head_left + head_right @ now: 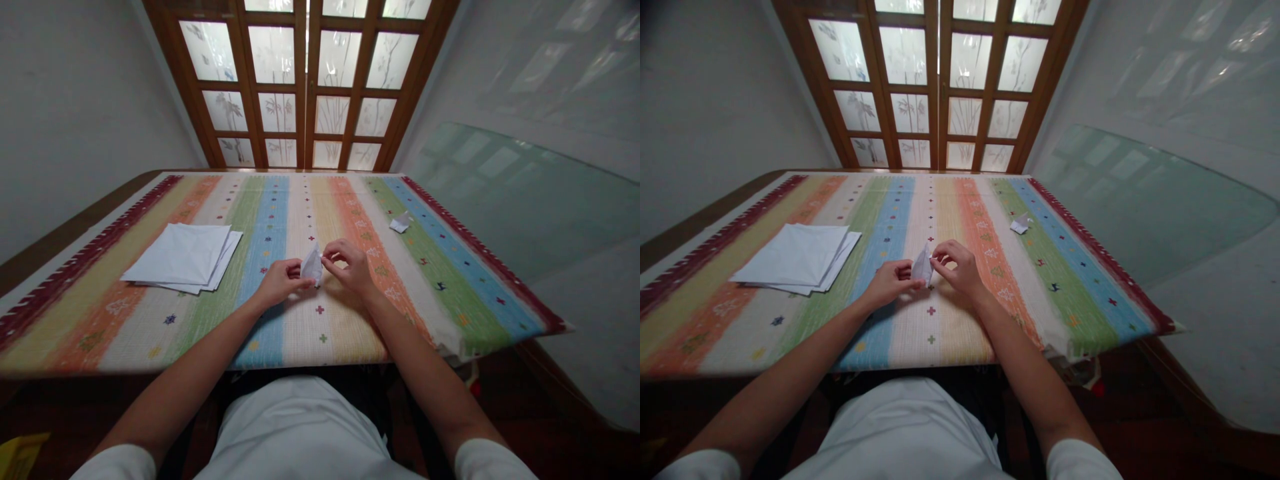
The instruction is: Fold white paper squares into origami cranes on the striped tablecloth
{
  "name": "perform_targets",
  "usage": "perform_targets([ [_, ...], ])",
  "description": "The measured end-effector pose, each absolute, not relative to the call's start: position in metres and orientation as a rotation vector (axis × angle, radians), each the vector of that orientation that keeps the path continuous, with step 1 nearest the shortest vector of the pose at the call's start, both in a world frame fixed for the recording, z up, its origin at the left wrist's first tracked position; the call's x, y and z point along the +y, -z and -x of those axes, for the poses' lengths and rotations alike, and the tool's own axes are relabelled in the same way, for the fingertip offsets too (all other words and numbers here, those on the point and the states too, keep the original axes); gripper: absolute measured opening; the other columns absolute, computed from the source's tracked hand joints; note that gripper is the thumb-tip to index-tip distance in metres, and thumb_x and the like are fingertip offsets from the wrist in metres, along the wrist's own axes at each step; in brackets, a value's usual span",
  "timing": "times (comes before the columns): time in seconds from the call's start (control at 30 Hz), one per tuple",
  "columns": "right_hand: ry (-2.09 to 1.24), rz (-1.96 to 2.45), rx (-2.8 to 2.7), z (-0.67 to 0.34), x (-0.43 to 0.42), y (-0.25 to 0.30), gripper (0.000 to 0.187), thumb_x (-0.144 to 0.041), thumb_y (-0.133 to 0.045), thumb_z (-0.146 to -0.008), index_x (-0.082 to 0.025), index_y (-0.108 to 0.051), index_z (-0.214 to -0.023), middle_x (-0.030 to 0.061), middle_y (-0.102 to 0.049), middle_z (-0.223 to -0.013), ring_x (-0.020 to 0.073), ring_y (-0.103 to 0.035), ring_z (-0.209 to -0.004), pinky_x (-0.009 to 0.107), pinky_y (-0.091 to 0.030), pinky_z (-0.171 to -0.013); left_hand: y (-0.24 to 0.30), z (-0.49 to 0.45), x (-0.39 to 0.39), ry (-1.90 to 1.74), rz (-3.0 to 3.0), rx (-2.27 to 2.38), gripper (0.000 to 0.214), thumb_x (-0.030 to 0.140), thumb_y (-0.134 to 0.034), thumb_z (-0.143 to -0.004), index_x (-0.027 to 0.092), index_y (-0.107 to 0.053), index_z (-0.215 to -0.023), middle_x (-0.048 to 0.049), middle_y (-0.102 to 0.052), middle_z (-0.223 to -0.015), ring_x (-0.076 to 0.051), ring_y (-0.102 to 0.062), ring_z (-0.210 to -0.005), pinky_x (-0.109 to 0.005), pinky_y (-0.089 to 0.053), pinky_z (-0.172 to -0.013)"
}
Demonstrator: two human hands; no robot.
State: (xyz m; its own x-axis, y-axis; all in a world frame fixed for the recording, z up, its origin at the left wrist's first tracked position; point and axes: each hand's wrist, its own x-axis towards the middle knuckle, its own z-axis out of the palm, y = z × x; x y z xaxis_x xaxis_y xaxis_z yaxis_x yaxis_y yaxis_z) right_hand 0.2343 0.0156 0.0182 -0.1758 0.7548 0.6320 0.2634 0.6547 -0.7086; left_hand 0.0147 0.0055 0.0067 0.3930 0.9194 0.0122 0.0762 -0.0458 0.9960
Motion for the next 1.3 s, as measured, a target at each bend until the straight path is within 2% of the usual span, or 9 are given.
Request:
perform_targets([
  [0.33,-0.638,0.859,-1.732,-0.236,0.021,-0.011,0.036,-0.058,-0.079,-0.093,-0.023,-0.075,-0.087,0.0058,-0.076,-0.089,0.0181,-0.072,-0.076,0.03,-0.063,-0.065,-0.012,-0.014,0.003,-0.863,-1.598,1.032,0.039,0.046,-0.087,-0.073,0.018,-0.072,-0.094,-0.003,-0.076,-0.083,-0.019,-0.072,-0.073,-0.031,-0.057,-0.07],
  [0.47,-0.683,0.885,-1.722,-0.237,0.022,-0.01,0.033,-0.055,-0.082,-0.091,-0.022,-0.076,-0.086,0.0062,-0.077,-0.088,0.0188,-0.073,-0.077,0.031,-0.063,-0.067,-0.012,-0.013,0.002,-0.883,-1.734,1.081,0.033,0.045,-0.084,-0.078,0.017,-0.074,-0.091,-0.0015,-0.075,-0.078,-0.018,-0.069,-0.07,-0.028,-0.054,-0.066],
  [0.7,-0.723,0.88,-1.723,-0.238,0.02,-0.012,0.029,-0.05,-0.081,-0.09,-0.022,-0.076,-0.084,0.0064,-0.077,-0.089,0.0189,-0.073,-0.08,0.031,-0.063,-0.07,-0.011,-0.012,0.002,-0.885,-1.898,1.126,0.026,0.038,-0.081,-0.083,0.017,-0.078,-0.096,-0.0011,-0.075,-0.078,-0.016,-0.067,-0.069,-0.025,-0.051,-0.065],
  [1.07,-0.81,0.927,-1.674,-0.242,0.026,-0.006,0.037,-0.058,-0.087,-0.083,-0.021,-0.08,-0.082,0.0067,-0.079,-0.081,0.0198,-0.074,-0.071,0.034,-0.064,-0.07,-0.011,-0.013,0.002,-0.894,-1.98,1.131,0.016,0.029,-0.08,-0.084,0.016,-0.078,-0.091,-0.0007,-0.076,-0.078,-0.015,-0.068,-0.065,-0.023,-0.05,-0.062],
  [1.3,-0.757,0.868,-1.723,-0.244,0.023,-0.011,0.035,-0.057,-0.085,-0.086,-0.022,-0.08,-0.081,0.0078,-0.079,-0.088,0.0207,-0.075,-0.08,0.034,-0.066,-0.071,-0.011,-0.012,0.002,-0.897,-2.019,1.13,0.012,0.026,-0.08,-0.083,0.016,-0.078,-0.089,0.0004,-0.076,-0.075,-0.014,-0.068,-0.064,-0.022,-0.05,-0.062],
])
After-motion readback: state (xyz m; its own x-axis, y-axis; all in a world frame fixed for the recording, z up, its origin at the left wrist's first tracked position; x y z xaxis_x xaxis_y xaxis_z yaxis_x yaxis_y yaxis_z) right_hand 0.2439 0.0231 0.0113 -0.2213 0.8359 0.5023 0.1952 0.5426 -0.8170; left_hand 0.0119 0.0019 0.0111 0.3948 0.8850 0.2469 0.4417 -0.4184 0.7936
